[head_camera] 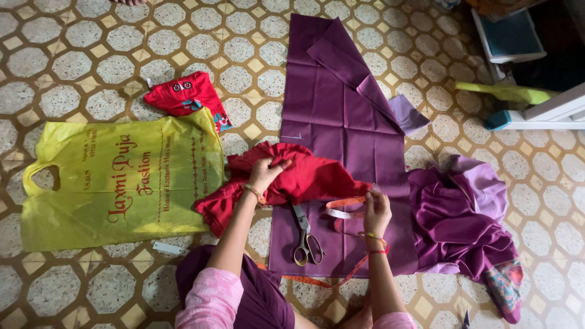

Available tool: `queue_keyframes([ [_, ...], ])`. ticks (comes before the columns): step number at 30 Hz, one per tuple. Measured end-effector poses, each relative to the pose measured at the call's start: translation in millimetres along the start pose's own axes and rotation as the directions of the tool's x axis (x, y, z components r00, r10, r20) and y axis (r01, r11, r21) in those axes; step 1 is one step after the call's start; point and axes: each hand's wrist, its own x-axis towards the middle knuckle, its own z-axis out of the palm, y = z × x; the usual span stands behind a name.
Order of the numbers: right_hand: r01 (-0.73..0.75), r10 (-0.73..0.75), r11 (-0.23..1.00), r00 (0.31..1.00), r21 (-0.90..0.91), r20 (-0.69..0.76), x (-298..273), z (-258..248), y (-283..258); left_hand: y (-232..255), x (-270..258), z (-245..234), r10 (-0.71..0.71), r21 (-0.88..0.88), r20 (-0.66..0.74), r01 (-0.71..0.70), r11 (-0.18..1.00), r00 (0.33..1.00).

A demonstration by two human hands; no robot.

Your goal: The person measures sections of purple and red fabric on a patterned floor using a measuring tape and marking tools.

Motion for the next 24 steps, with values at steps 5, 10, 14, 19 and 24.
queue_keyframes([
  [5, 0.03, -0.032, 0.997, 0.999, 0.076, 0.023, 1.5, 4.6, 4.9, 17.1, -17.5, -7.8, 0.094, -0.758, 0.334, 0.208, 0.619, 0.938],
  [10, 0.061, -0.051, 0.992, 0.995, -0.11, 0.089, -7.4, 1.8, 18.8, 13.7, -16.4, -9.2, -0.047, -0.744, 0.376, 0.332, 0.58, 0.925],
  [14, 0.088, -0.084, 0.96, 0.996, -0.266, 0.028, 4.4, -11.8, 36.5, 15.7, -21.2, -19.4, -0.093, -0.756, 0.411, 0.397, 0.52, 0.907],
  [19, 0.022, -0.019, 0.969, 1.0, -0.248, 0.016, 47.3, -40.9, 10.2, 10.9, -21.7, -19.3, -0.142, -0.826, 0.372, 0.397, 0.4, 0.917],
  [24, 0.302, -0.223, 0.743, 0.953, -0.597, 0.204, 61.2, -60.9, -88.9, -11.5, -30.0, -8.8, 0.591, -0.867, 0.34, 0.488, -0.104, 0.731],
])
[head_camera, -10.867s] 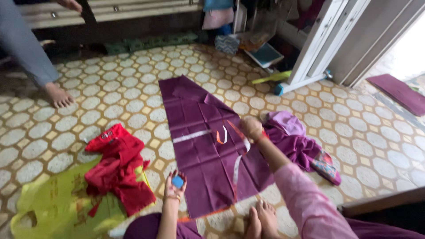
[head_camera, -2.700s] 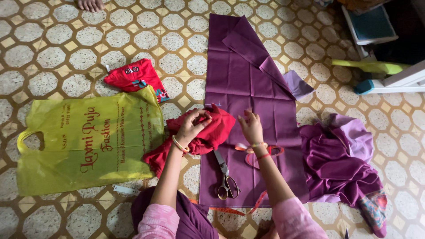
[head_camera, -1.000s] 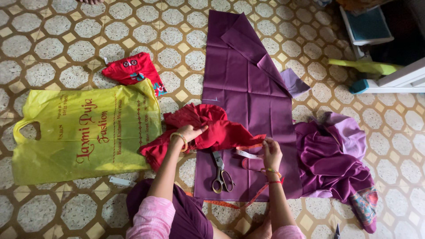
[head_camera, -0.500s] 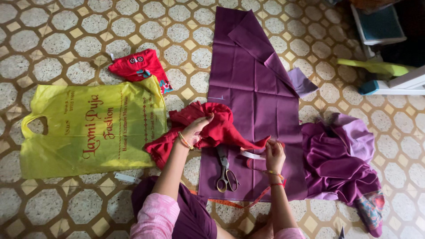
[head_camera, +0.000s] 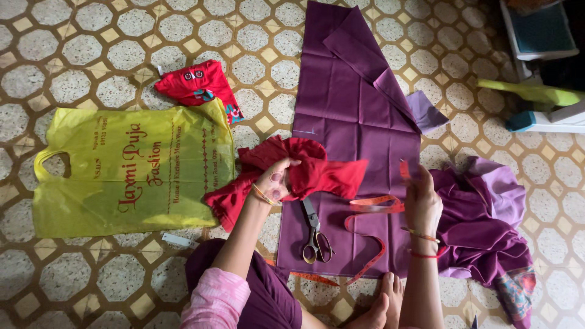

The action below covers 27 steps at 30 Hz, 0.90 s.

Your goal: The person measures sections of purple and red fabric on a patterned floor using a measuring tape and marking tools.

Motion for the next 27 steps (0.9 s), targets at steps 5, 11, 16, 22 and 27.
queue_keyframes([
  [5, 0.146, -0.183, 0.949, 0.977, 0.278, 0.112, 16.4, -46.6, -82.7, -14.9, 14.4, 9.8, 0.006, 0.229, -0.306, 0.068, 0.971, 0.952],
  [11, 0.036, -0.464, 0.71, 0.775, 0.703, 0.428, 22.0, -40.4, -152.8, -5.5, 11.8, 34.2, -0.023, 0.387, -0.186, 0.095, 0.917, 0.982],
  [16, 0.143, -0.242, 0.959, 0.865, 0.246, 0.439, 19.5, -15.8, -173.5, -12.6, 18.3, 18.1, -0.022, 0.273, -0.41, 0.146, 0.951, 0.912],
  [22, 0.124, -0.252, 0.936, 0.89, 0.33, 0.38, 15.0, -12.0, -165.9, -4.7, 13.1, 25.7, -0.084, 0.347, -0.462, 0.268, 0.899, 0.883],
  [27, 0.141, -0.26, 0.941, 0.886, 0.309, 0.385, 16.0, -14.9, -168.3, 4.5, 12.5, 62.4, -0.173, 0.459, -0.376, 0.345, 0.819, 0.91],
])
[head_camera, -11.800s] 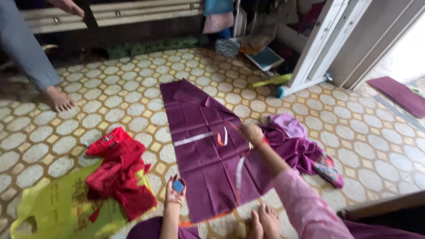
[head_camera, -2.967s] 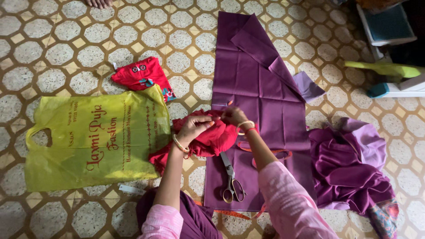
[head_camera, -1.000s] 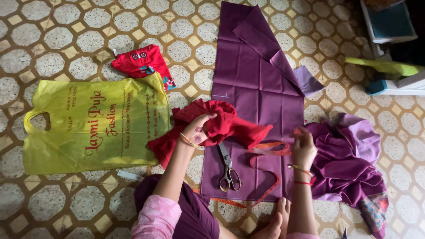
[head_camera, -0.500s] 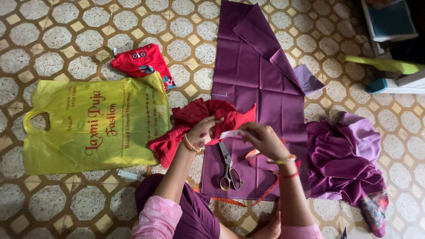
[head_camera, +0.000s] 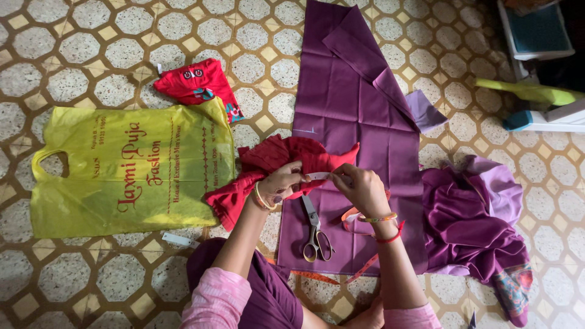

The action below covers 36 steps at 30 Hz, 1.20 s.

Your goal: The person measures sections of purple and red fabric on a patterned floor using a measuring tape and marking tools.

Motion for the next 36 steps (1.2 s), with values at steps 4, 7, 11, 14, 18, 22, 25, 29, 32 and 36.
queue_keyframes([
  [4, 0.066, -0.065, 0.998, 0.997, 0.011, -0.031, 2.4, 0.3, -1.0, -7.0, 0.4, -4.5, 0.008, 0.034, -0.032, -0.007, 0.999, 0.999],
  [7, 0.035, -0.035, 0.999, 0.999, 0.011, -0.003, 4.3, -1.1, -2.3, -13.5, 9.2, -7.5, 0.076, 0.06, 0.002, -0.076, 0.995, 0.997],
  [11, 0.019, -0.019, 1.0, 1.0, 0.004, 0.002, 6.0, -1.8, -2.7, -3.8, 5.2, 3.2, 0.044, 0.08, -0.011, -0.043, 0.996, 0.999],
  [14, 0.024, -0.024, 0.999, 1.0, 0.026, -0.007, 5.8, -0.8, -1.1, 4.1, -1.1, 16.8, 0.025, 0.031, -0.023, -0.025, 0.999, 0.999],
  [18, 0.008, -0.003, 0.992, 0.999, 0.127, -0.038, 6.3, -2.6, 2.3, -2.0, -2.9, 4.0, 0.074, 0.084, -0.026, -0.072, 0.994, 0.997],
  [22, 0.025, -0.02, 0.981, 0.999, 0.191, -0.028, 8.3, -9.8, 8.4, -16.7, 7.4, -15.9, 0.12, 0.213, -0.038, -0.109, 0.971, 0.992],
  [25, -0.008, 0.009, 0.968, 1.0, 0.25, -0.001, 8.6, -11.3, 10.8, -21.2, 8.3, -21.8, 0.249, 0.394, 0.104, -0.269, 0.879, 0.963],
  [29, -0.004, 0.004, 0.963, 1.0, 0.271, 0.003, 9.0, -10.1, 11.3, -16.5, 2.5, -19.0, 0.28, 0.423, 0.126, -0.307, 0.853, 0.952],
  [32, -0.02, 0.016, 0.955, 1.0, 0.297, 0.015, 10.0, -8.8, 11.2, -6.0, -3.0, -3.4, 0.248, 0.408, 0.086, -0.262, 0.875, 0.965],
  [36, -0.082, 0.069, 0.957, 0.996, 0.278, 0.057, 10.2, -6.8, 16.3, 14.8, -9.0, 16.5, -0.018, 0.098, -0.072, 0.025, 0.995, 0.997],
])
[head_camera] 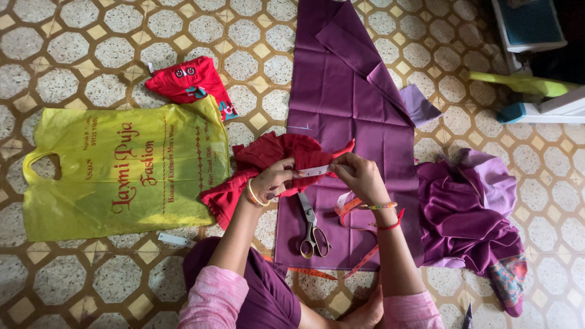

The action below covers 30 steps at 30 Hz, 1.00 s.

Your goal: The person measures sections of purple and red fabric on a patterned floor using a measuring tape and marking tools.

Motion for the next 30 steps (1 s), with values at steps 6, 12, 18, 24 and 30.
queue_keyframes([
  [6, 0.03, -0.021, 0.996, 0.993, 0.078, -0.117, -3.4, -23.8, 39.6, 16.6, 1.6, -64.8, 0.227, 0.131, -0.685, -0.19, 0.973, 0.692],
  [12, -0.048, 0.017, 0.991, 0.973, -0.127, -0.23, -22.1, -59.5, 82.5, 20.0, -46.6, -156.2, 0.719, 0.341, -0.691, -0.842, 0.417, 0.076],
  [18, -0.223, 0.109, 0.889, 0.951, -0.399, -0.289, -16.4, -68.6, 127.8, 9.1, -20.5, -189.9, 0.768, 0.791, -0.596, -0.338, 0.51, -0.236],
  [24, -0.161, 0.084, 0.887, 0.978, -0.433, -0.19, 30.9, -39.2, 168.1, -53.5, 89.1, -66.0, 0.952, 0.988, -0.122, -0.062, 0.145, 0.281],
  [30, -0.196, 0.181, 0.962, 0.979, 0.191, 0.094, 123.8, 36.4, 199.6, -95.5, 134.8, -25.3, 0.752, 0.998, -0.038, -0.007, 0.057, 0.658],
])
